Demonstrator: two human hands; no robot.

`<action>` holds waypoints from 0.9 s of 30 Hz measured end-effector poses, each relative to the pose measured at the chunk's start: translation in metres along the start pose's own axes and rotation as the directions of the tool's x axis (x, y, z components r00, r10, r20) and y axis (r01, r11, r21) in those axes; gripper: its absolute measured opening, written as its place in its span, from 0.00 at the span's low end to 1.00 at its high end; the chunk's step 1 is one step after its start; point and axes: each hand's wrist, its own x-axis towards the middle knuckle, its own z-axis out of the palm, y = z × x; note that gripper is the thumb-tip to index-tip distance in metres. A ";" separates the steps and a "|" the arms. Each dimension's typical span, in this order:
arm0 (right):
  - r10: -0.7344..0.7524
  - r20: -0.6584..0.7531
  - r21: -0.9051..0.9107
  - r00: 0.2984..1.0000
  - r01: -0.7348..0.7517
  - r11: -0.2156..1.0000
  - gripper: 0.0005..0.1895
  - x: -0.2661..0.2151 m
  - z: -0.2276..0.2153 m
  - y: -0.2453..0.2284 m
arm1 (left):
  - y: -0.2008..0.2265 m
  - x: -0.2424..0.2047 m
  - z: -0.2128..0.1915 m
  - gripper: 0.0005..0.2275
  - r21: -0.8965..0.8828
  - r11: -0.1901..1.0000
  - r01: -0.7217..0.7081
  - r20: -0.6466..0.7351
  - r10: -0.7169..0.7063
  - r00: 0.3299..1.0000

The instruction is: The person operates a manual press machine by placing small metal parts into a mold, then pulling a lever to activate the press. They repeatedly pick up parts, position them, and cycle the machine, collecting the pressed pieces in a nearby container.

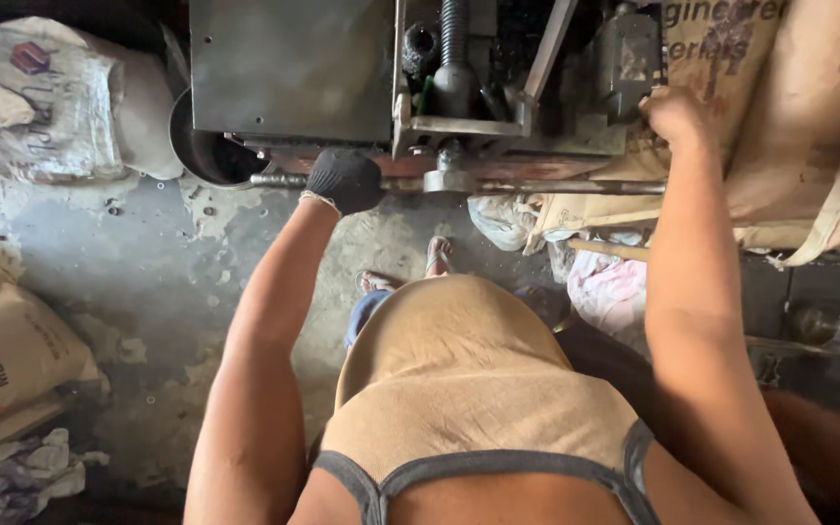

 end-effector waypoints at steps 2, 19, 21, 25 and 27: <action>0.214 -0.051 0.344 0.975 -0.184 0.921 0.17 -0.010 0.013 -0.002 | 0.000 0.002 -0.005 0.11 0.008 1.000 0.021 0.022 -0.021 1.000; -0.055 -0.495 0.131 0.867 0.137 0.982 0.13 -0.028 0.034 0.004 | -0.077 -0.040 -0.028 0.20 -0.062 0.998 -0.027 0.042 0.029 0.999; -0.066 -0.577 0.125 0.814 0.168 0.978 0.14 -0.032 0.037 0.005 | -0.084 -0.051 -0.023 0.19 -0.027 1.000 0.001 -0.040 -0.002 0.999; 0.045 -0.531 0.321 0.846 0.152 0.935 0.18 -0.040 0.040 -0.007 | -0.088 -0.054 -0.009 0.18 0.051 0.992 0.115 -0.062 -0.112 0.992; 0.056 -0.498 0.359 0.865 0.147 0.922 0.18 -0.044 0.029 -0.019 | -0.090 -0.054 -0.005 0.16 0.030 0.994 0.109 -0.099 -0.105 0.990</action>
